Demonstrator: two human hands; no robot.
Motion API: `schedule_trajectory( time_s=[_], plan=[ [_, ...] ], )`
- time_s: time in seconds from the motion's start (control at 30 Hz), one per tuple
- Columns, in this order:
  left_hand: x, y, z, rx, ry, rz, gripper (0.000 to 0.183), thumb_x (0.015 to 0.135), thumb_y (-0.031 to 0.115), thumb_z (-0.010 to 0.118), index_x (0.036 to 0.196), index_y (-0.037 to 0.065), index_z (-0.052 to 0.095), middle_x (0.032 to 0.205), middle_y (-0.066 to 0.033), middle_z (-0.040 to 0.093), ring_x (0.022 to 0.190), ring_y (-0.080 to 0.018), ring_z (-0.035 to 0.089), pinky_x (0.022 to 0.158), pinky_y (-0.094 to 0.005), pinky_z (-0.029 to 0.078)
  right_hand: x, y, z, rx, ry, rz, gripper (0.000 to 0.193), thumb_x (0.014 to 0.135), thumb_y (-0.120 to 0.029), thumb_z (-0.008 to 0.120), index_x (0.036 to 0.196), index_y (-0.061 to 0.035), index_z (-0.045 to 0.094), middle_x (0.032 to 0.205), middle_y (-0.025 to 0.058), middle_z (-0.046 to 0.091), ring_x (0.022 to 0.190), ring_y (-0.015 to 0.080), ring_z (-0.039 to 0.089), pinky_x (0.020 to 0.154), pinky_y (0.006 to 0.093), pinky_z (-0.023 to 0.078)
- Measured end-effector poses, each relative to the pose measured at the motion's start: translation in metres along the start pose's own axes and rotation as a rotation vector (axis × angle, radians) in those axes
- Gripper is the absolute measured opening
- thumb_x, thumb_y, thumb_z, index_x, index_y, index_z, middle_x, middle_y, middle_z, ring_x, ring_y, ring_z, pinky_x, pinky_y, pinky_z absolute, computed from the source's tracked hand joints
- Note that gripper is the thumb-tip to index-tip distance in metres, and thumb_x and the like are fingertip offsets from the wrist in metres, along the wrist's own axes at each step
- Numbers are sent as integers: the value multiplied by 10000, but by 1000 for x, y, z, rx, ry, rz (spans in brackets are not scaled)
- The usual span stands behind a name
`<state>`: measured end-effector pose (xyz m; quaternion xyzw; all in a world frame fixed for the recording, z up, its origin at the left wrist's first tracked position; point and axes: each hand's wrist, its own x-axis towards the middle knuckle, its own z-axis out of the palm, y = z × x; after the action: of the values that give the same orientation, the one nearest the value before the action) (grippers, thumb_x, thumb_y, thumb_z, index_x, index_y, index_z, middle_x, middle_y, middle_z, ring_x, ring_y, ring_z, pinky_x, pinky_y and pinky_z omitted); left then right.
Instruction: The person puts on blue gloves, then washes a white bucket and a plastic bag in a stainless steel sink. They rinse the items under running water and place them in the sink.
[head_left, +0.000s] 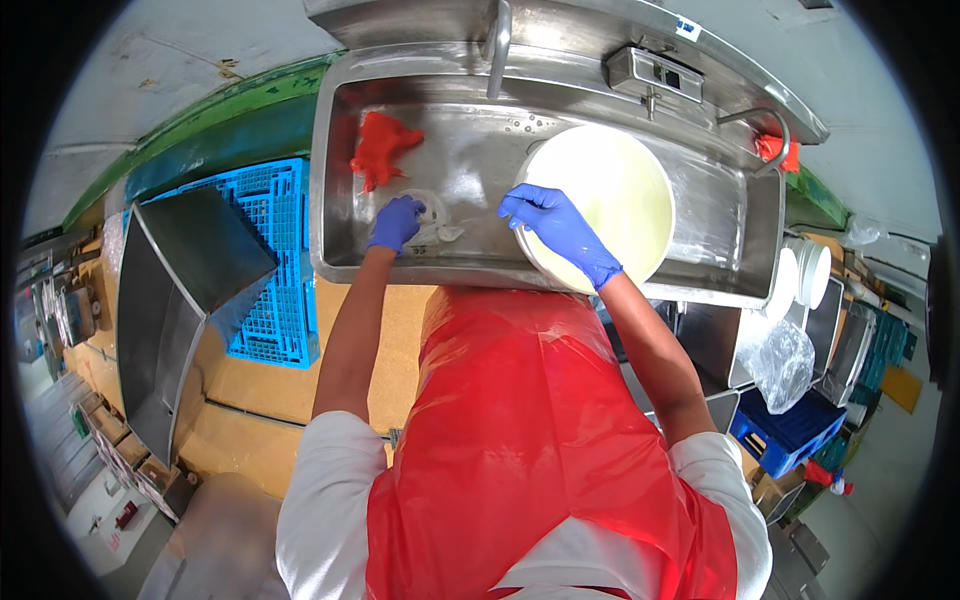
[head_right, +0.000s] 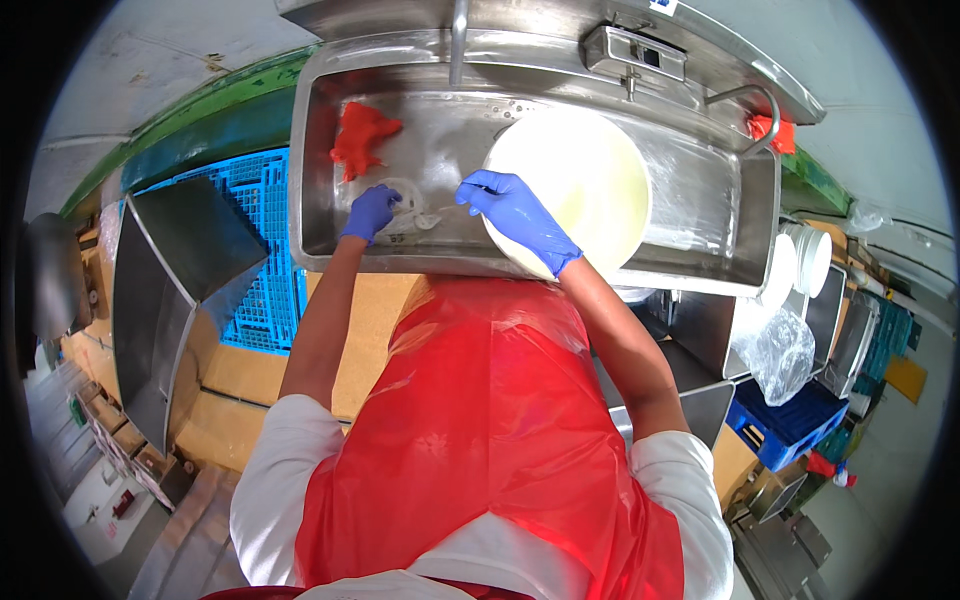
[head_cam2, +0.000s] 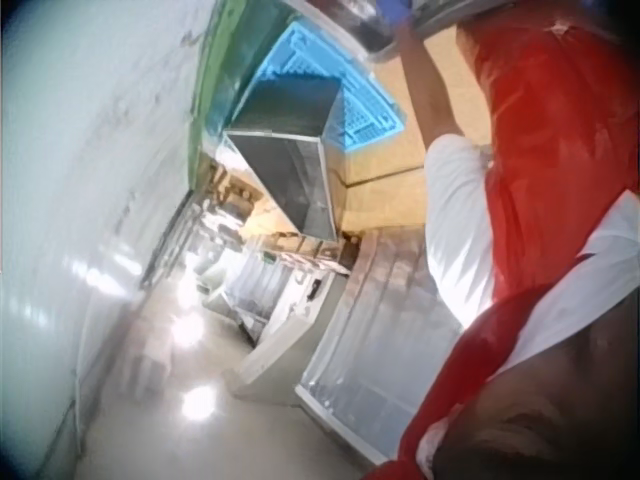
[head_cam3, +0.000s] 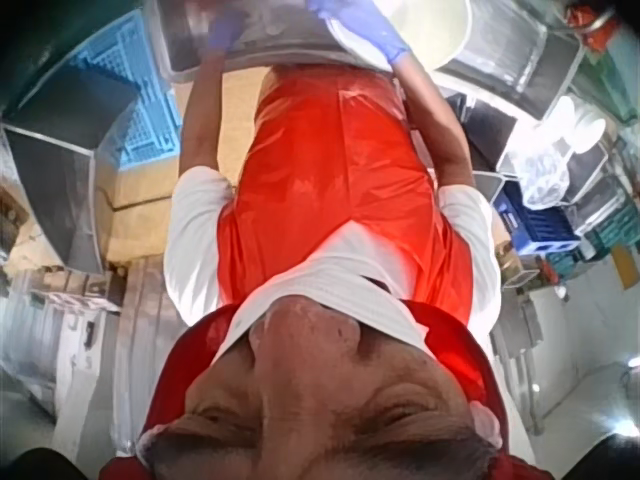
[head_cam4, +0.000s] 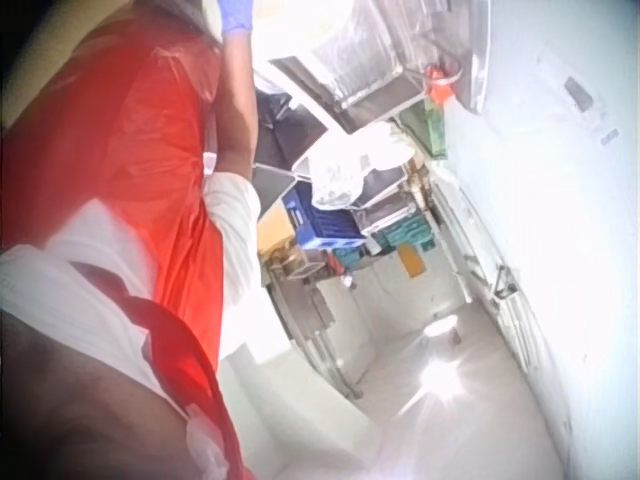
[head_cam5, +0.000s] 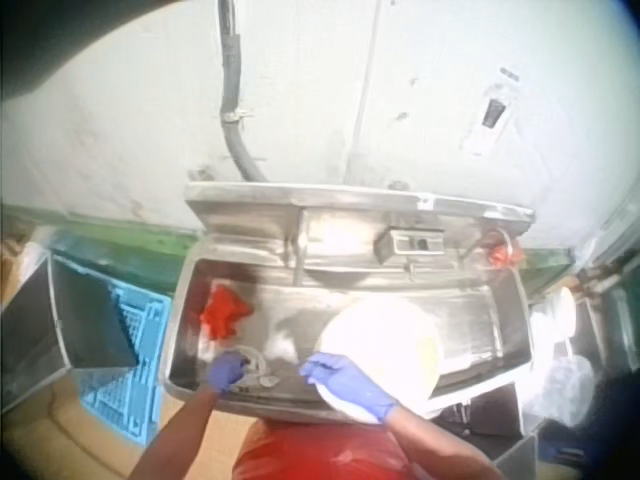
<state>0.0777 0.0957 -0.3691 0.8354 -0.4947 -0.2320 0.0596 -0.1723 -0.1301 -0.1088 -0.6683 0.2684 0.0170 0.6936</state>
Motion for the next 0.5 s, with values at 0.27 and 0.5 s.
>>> schedule_trajectory(
  time_s=[0.27,0.5],
  plan=[
    [39,6,42,254,3,48,236,900,242,664,1117,189,738,1164,-104,690,1052,-363,672,907,-486,545,-41,0,-1,-61,94,68,206,1023,-166,594,1025,-16,735,901,14,699,821,93,597,813,262,503],
    [8,-42,20,-708,198,-38,314,960,299,690,1104,19,699,1019,-138,690,931,-258,676,852,-390,531,-59,10,9,84,233,77,218,1013,-194,614,967,-36,758,846,1,693,790,76,589,771,244,483]
  ],
)
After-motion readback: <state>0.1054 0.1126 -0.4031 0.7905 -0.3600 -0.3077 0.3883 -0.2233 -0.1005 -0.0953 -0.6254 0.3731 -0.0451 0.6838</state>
